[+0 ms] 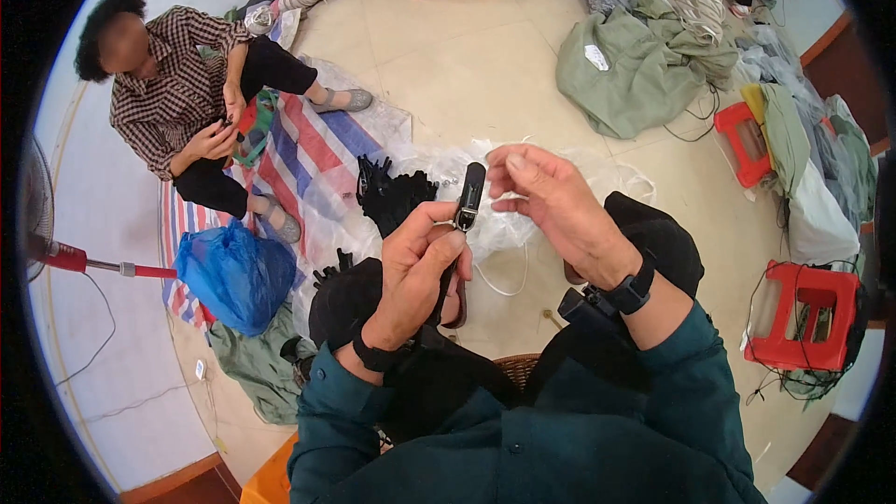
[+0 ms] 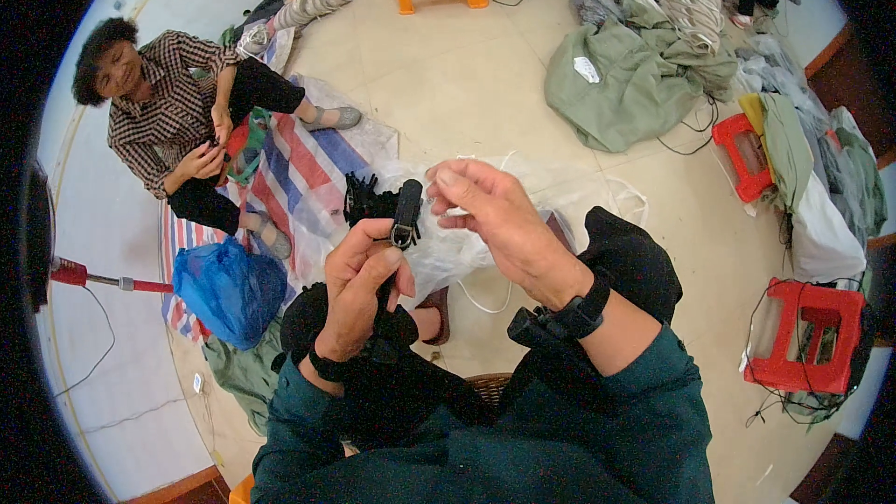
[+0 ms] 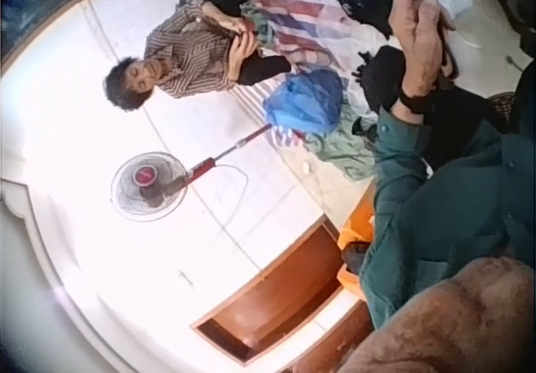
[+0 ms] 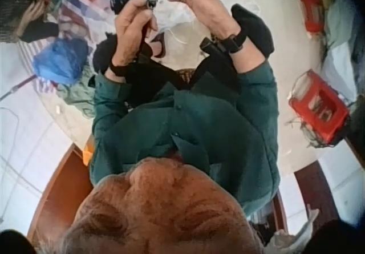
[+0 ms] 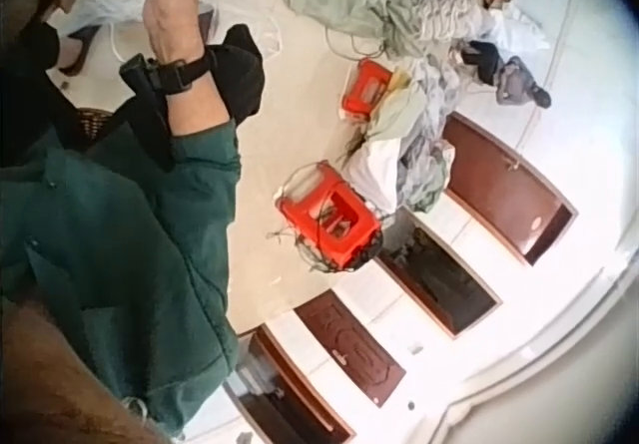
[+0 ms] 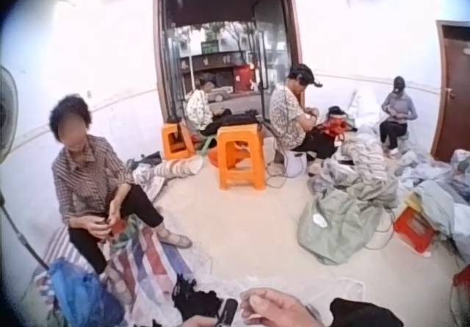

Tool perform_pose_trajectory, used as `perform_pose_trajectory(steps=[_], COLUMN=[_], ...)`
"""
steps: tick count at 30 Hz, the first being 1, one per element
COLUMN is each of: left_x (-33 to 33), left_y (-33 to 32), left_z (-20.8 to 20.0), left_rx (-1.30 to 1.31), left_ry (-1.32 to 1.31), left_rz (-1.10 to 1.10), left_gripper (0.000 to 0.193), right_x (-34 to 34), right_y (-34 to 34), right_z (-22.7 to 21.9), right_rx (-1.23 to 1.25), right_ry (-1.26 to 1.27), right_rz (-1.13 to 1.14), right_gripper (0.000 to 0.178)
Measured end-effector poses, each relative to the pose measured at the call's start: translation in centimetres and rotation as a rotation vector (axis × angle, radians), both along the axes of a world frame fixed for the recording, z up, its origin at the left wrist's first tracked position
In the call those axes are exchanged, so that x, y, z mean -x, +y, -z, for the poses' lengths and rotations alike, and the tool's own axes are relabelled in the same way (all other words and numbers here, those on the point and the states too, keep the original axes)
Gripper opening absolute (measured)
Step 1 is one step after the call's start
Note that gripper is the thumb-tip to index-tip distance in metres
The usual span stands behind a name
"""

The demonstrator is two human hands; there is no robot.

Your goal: Assembling small black plastic buckle and strap components by hand.

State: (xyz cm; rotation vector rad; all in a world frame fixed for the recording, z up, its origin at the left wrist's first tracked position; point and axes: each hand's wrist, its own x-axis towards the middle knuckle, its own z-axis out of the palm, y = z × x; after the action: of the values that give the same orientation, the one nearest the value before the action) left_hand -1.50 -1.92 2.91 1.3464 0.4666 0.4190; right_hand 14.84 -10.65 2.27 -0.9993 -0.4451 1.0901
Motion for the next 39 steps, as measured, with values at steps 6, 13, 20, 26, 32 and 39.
perform_pose_trajectory(steps=[6, 13, 20, 26, 32, 39], left_x=[-0.6, -1.1, 0.6, 5.8, 10.1, 10.2], left_y=[0.2, 1.1, 4.8, 13.0, 17.3, 17.9], left_z=[1.0, 1.0, -0.9, 0.0, 15.5, 32.4], left_rx=[0.021, 0.086, -0.011, -0.382, -0.136, -0.290], left_ry=[0.064, 0.065, 0.153, 0.300, 0.533, 0.732], left_rz=[0.030, 0.191, 0.178, -0.100, -0.285, -0.421], left_gripper=[0.012, 0.010, 0.010, 0.009, 0.010, 0.015], right_x=[1.4, 0.9, 0.2, 0.3, 0.8, 0.7], right_y=[0.0, 0.5, 0.3, -1.1, -0.7, -0.3], right_z=[0.9, 1.2, 0.4, -1.4, -1.0, -1.4], right_rx=[-0.022, 0.069, -0.044, 0.001, 0.084, 0.261], right_ry=[-0.400, -0.674, -0.507, -0.469, -0.495, -0.490], right_rz=[-0.080, -0.003, -0.022, -0.076, -0.150, -0.240], right_gripper=[0.018, 0.011, 0.011, 0.011, 0.015, 0.021])
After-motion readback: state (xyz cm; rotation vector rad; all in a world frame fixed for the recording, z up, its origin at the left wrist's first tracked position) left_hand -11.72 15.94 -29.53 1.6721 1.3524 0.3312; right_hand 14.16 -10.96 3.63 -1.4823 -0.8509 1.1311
